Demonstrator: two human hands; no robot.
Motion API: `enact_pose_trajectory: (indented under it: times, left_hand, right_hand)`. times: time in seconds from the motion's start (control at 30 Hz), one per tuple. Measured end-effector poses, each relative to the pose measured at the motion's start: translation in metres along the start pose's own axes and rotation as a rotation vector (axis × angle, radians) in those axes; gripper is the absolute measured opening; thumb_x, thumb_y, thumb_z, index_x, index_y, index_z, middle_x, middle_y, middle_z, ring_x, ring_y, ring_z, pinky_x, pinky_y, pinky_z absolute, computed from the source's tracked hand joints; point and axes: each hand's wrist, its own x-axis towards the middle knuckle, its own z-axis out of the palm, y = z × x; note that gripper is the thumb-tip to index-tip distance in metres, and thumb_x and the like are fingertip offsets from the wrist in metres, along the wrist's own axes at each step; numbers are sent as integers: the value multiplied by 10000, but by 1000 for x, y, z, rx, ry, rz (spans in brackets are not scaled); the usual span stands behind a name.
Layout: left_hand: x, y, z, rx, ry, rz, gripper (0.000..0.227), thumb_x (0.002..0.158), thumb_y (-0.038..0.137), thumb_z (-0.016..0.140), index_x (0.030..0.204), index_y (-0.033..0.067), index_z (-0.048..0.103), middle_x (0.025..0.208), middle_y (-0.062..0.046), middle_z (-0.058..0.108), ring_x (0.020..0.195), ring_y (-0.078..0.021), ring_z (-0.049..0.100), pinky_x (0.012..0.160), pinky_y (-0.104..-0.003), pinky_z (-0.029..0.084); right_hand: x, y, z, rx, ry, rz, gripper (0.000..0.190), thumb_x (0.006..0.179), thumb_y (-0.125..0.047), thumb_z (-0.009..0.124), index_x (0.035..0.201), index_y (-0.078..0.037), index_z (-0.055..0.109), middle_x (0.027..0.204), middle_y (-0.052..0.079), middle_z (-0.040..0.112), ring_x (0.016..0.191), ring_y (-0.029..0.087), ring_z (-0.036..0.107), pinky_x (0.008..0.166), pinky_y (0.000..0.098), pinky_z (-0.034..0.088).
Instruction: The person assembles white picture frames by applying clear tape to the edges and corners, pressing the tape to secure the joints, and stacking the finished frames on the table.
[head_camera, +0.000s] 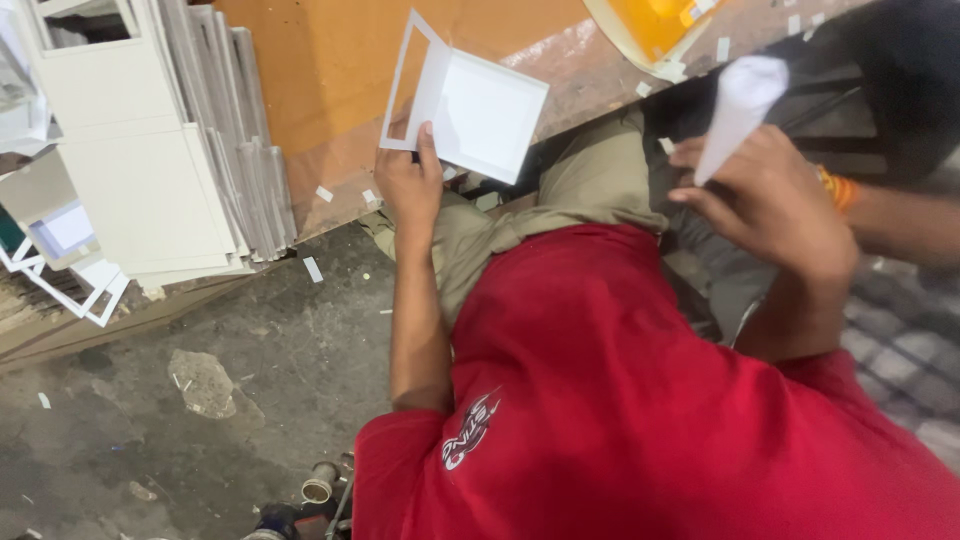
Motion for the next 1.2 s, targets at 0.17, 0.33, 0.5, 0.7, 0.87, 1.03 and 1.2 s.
enact_pose_trajectory:
  times: [0.17, 0.33, 0.5, 0.7, 0.87, 1.03, 1.2]
  left_hand:
    - [-2, -4, 5, 32, 10, -6, 221, 1040, 160, 621, 1180, 15, 712, 1142, -177, 733, 1032, -388, 689, 912, -445, 538]
    - [-3, -7, 6, 18, 36, 3, 228, 1024, 159, 622, 1184, 26, 716, 1133, -174, 739, 1017, -380, 696, 896, -444, 545]
    - [-4, -7, 6, 22, 44, -14, 242, 1016, 177, 642, 1195, 29, 712, 1138, -185, 730, 1048, -387, 689, 904, -448, 544]
    - [-5, -4, 3, 21, 77, -22, 247, 995, 176, 653, 1193, 40, 714, 1130, -186, 728, 1039, -383, 697, 885, -444, 552]
    - [-5, -5, 4, 39, 62, -39, 210, 993, 172, 664, 1143, 35, 719, 1102, -186, 728, 1011, -387, 697, 860, -450, 552]
    - [-4, -4, 4, 41, 101, 16, 229, 992, 166, 652, 1155, 17, 714, 1100, -185, 723, 1002, -377, 698, 850, -439, 557]
    - [-5, -4, 6, 86, 94, -3, 242, 985, 177, 659, 1162, 25, 726, 1073, -171, 725, 977, -371, 697, 825, -437, 553]
  right_hand:
    - [10, 28, 13, 369, 150, -224, 153, 1017, -172, 723, 1121, -63, 697, 1172, 84, 741, 1089, 239, 716, 1005, 383, 558]
    - [63, 28, 38, 832, 244, -108, 287, 1150, -296, 589, 1077, -21, 626, 932, 81, 680, 788, 135, 644, 728, 246, 531]
    - [150, 14, 45, 1099, 205, -76, 355, 1231, -314, 467, 1332, -4, 608, 851, 43, 614, 748, 106, 603, 685, 234, 466]
    - [190, -2, 57, 1231, 189, 29, 378, 1186, -213, 452, 1536, -68, 442, 879, 47, 631, 755, 134, 589, 715, 262, 466]
    - [194, 6, 73, 1420, 218, -8, 443, 1165, -172, 474, 1574, -100, 319, 1039, 94, 666, 852, 159, 590, 825, 310, 513]
    - [193, 12, 62, 1453, 148, -223, 590, 1139, -336, 574, 1603, -19, 395, 1358, 139, 662, 1088, 186, 614, 956, 348, 507]
    - [194, -12, 36, 1233, 5, -449, 973, 967, -627, 685, 1638, -37, 299, 1626, 134, 435, 1358, 244, 535, 1033, 364, 469]
